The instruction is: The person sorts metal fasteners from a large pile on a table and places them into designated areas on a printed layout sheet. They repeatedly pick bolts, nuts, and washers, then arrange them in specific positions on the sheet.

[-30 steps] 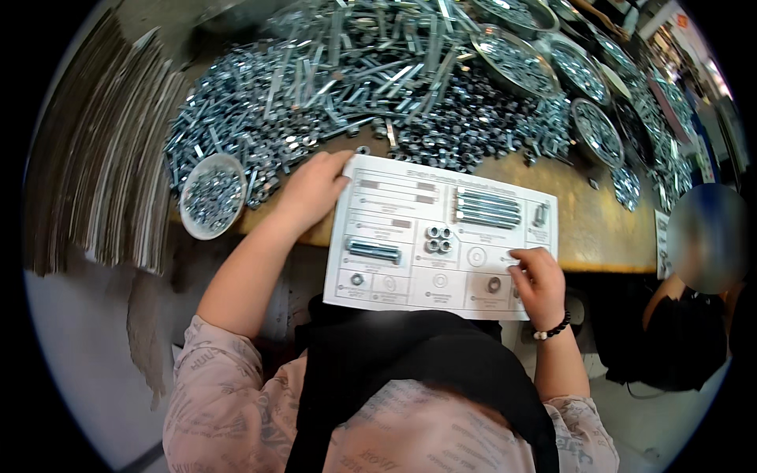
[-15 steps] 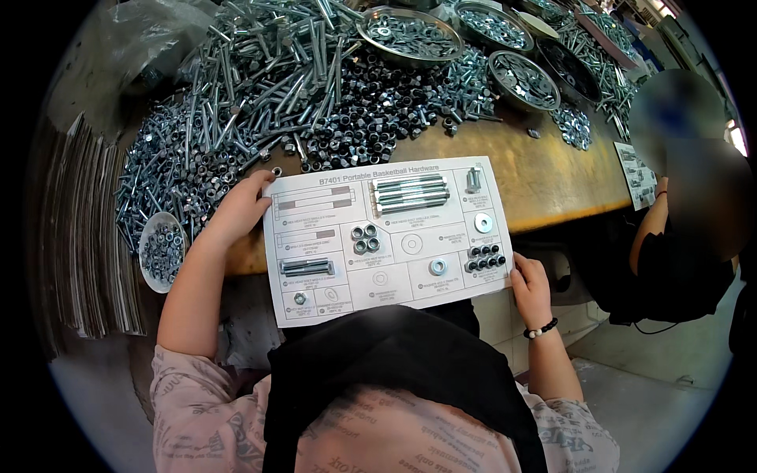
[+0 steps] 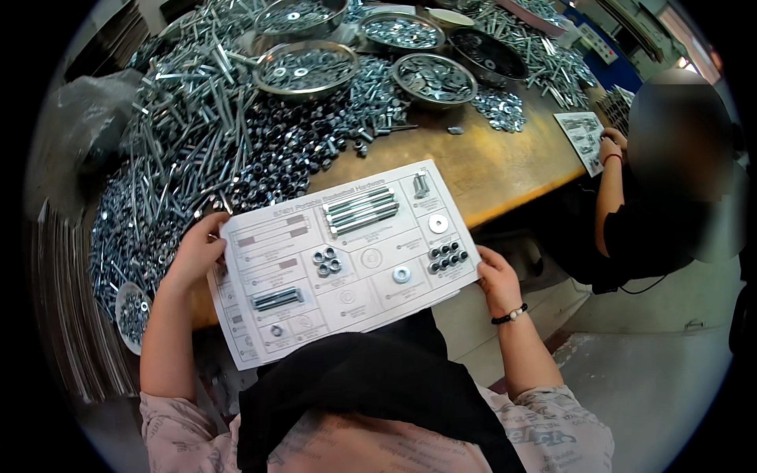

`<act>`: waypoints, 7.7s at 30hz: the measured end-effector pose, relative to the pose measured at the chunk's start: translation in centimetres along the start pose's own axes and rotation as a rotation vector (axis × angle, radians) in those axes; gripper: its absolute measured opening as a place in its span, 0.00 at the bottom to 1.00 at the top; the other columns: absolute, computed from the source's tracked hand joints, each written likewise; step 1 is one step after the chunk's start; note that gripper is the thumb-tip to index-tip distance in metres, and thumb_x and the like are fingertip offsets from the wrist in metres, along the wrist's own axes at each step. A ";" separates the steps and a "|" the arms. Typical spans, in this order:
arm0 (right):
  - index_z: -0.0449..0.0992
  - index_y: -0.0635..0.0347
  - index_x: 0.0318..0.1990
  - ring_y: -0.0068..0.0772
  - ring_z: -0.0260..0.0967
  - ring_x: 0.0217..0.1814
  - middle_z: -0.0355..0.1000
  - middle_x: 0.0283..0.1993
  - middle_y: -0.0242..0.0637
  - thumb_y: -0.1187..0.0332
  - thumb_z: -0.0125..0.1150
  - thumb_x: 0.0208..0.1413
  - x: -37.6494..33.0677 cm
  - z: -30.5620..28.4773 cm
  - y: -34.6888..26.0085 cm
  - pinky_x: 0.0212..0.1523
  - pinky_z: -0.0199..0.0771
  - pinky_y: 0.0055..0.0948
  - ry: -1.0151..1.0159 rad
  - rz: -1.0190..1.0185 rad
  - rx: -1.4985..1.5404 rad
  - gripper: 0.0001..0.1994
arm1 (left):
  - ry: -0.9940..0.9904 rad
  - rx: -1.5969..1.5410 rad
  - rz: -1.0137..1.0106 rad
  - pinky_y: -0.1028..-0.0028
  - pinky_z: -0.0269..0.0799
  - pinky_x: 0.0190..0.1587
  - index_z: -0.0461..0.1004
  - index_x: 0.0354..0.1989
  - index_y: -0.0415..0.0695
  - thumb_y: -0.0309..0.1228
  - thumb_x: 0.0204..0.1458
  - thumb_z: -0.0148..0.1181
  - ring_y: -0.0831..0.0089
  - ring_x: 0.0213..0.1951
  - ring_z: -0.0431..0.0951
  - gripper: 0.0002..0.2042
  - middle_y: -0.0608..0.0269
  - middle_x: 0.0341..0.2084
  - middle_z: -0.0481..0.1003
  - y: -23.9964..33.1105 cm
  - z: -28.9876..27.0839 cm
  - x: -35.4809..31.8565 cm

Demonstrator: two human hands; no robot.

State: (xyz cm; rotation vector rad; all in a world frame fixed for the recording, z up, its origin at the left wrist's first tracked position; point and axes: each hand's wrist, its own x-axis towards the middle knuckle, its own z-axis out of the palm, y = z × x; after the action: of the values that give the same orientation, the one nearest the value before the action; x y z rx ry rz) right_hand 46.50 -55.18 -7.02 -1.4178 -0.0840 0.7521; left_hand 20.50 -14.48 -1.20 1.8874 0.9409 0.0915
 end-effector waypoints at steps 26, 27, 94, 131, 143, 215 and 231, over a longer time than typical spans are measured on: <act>0.57 0.68 0.56 0.44 0.60 0.57 0.59 0.58 0.45 0.62 0.35 0.61 9.2 -8.2 -1.6 0.54 0.64 0.40 0.560 -0.346 0.824 0.21 | -0.145 -0.448 0.188 0.77 0.73 0.34 0.56 0.57 0.39 0.21 0.47 0.51 0.71 0.36 0.75 0.26 0.55 0.42 0.64 11.0 21.6 6.9; 0.57 0.69 0.57 0.45 0.60 0.57 0.59 0.58 0.45 0.62 0.33 0.61 9.5 -8.3 -2.2 0.54 0.64 0.40 0.572 -0.326 0.808 0.22 | -0.154 -0.431 0.227 0.77 0.73 0.36 0.56 0.57 0.39 0.21 0.47 0.51 0.70 0.39 0.74 0.25 0.54 0.44 0.63 10.7 21.1 6.4; 0.72 0.58 0.39 0.45 0.66 0.42 0.66 0.38 0.43 0.72 0.59 0.38 5.5 -2.2 -7.1 0.44 0.68 0.34 0.022 -0.449 -1.364 0.15 | 0.256 -0.288 0.447 0.75 0.70 0.43 0.67 0.46 0.34 0.13 0.46 0.48 0.70 0.41 0.72 0.16 0.58 0.46 0.63 -2.4 5.7 -4.8; 0.69 0.57 0.35 0.45 0.67 0.42 0.65 0.40 0.43 0.74 0.45 0.50 22.5 17.3 -6.4 0.39 0.70 0.38 -0.123 -0.812 -1.558 0.07 | 0.125 0.776 0.953 0.70 0.65 0.44 0.74 0.38 0.45 0.27 0.45 0.49 0.67 0.41 0.71 0.11 0.64 0.38 0.70 11.4 14.1 17.1; 0.70 0.50 0.44 0.42 0.69 0.37 0.69 0.35 0.38 0.70 0.52 0.45 20.8 15.8 -7.5 0.37 0.70 0.38 -0.070 -0.881 -1.360 0.16 | 0.330 0.735 0.966 0.66 0.66 0.40 0.74 0.29 0.46 0.29 0.43 0.51 0.64 0.39 0.70 0.06 0.62 0.33 0.70 12.9 14.6 17.2; 0.73 0.56 0.35 0.45 0.66 0.38 0.67 0.33 0.41 0.70 0.58 0.44 16.7 17.4 -6.6 0.38 0.66 0.35 -0.376 -0.837 -1.218 0.09 | 0.161 0.667 0.575 0.64 0.69 0.38 0.73 0.30 0.43 0.31 0.44 0.55 0.58 0.36 0.72 0.07 0.55 0.30 0.71 8.6 14.5 10.5; 0.73 0.55 0.33 0.41 0.66 0.35 0.66 0.32 0.36 0.72 0.61 0.40 1.2 5.8 -5.2 0.34 0.69 0.34 -0.565 -0.675 -1.344 0.10 | -0.386 0.275 0.632 0.65 0.68 0.43 0.71 0.41 0.42 0.27 0.47 0.51 0.57 0.39 0.71 0.12 0.53 0.34 0.70 8.9 21.0 -2.4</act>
State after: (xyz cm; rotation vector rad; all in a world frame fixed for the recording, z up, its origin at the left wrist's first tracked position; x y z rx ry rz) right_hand 46.80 -49.43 -1.64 -2.1395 -1.6746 0.4553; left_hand 33.11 -33.37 -4.08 2.2909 0.0778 -0.0294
